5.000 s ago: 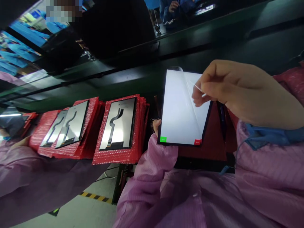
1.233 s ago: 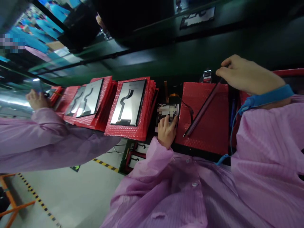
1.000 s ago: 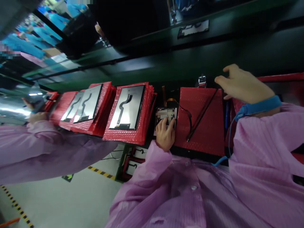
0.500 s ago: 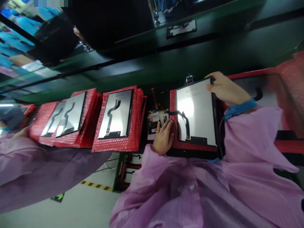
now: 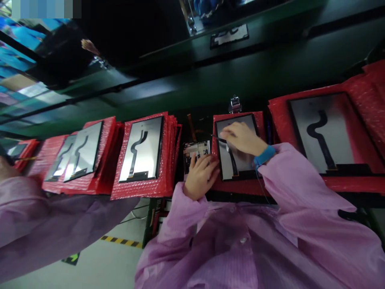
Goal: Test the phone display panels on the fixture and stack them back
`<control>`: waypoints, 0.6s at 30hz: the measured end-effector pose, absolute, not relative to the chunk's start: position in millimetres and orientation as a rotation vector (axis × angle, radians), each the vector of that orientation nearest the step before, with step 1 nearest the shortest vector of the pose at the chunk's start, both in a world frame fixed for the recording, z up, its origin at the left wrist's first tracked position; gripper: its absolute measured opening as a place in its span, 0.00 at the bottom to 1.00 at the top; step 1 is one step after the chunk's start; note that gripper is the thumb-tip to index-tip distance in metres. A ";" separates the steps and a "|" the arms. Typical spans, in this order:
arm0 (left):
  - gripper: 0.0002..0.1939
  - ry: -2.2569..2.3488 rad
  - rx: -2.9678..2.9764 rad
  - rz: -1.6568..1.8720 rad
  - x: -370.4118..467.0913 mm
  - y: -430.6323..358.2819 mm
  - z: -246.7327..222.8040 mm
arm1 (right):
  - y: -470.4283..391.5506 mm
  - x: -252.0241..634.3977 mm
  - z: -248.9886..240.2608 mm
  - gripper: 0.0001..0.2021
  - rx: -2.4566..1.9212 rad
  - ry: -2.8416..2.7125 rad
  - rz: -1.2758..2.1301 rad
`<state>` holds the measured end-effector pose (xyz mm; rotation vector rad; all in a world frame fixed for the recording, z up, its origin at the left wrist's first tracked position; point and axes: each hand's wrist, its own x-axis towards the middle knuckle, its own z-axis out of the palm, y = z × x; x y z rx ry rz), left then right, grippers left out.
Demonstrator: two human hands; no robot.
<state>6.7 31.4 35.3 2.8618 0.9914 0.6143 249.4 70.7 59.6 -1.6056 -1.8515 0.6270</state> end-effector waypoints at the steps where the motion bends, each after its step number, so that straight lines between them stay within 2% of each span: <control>1: 0.13 1.011 2.834 0.681 8.3 42.1 44.1 | 72.7 239.9 55.6 0.11 -1.555 -1.892 0.701; 5: 0.14 1.203 2.738 0.945 23.1 99.6 63.2 | 78.7 221.2 44.6 0.10 -1.516 -1.886 0.809; 12: 0.15 0.907 2.754 0.585 37.5 149.3 44.9 | 76.6 224.9 47.8 0.05 -1.506 -1.890 0.803; 18: 0.14 0.967 2.754 0.548 34.4 140.0 41.5 | 80.5 212.4 37.5 0.05 -1.551 -1.861 0.763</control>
